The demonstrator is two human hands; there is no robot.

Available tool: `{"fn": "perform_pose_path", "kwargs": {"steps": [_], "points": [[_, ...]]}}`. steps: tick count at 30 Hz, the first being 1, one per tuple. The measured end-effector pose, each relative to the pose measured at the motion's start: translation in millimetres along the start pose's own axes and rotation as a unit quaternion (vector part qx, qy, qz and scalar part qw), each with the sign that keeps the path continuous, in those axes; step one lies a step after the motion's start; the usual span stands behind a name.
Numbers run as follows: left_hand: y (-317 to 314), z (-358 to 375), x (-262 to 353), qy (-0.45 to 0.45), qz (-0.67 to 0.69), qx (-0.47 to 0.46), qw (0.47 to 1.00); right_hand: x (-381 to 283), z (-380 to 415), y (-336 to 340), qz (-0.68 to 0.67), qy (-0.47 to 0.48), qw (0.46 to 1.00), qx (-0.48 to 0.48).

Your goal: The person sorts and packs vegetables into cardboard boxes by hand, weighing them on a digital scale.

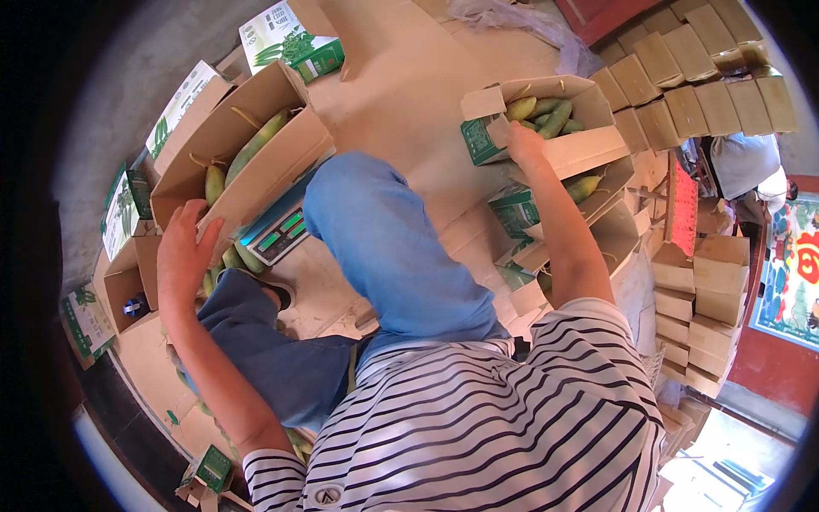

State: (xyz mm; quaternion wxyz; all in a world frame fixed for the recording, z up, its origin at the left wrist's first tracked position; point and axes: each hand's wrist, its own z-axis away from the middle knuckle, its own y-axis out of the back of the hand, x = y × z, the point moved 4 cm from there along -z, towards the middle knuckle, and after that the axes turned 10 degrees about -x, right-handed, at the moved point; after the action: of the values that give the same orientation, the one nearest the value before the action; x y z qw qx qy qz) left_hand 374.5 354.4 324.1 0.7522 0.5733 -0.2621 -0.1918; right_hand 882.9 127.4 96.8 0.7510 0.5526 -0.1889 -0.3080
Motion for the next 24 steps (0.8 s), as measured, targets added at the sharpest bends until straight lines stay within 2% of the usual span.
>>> {"fn": "perform_pose_path", "kwargs": {"steps": [3,17,24], "points": [[-1,0,-1,-0.001,0.006,-0.003,1.0,6,5,4,-0.016,0.007,1.0,0.007],[-1,4,-5,-0.006,-0.004,0.019,1.0,44,72,-1,0.061,0.062,0.996,-0.013],[-4,-2,-6,0.054,-0.002,-0.026,0.998,34,67,3,0.054,0.119,0.991,-0.012]]}}
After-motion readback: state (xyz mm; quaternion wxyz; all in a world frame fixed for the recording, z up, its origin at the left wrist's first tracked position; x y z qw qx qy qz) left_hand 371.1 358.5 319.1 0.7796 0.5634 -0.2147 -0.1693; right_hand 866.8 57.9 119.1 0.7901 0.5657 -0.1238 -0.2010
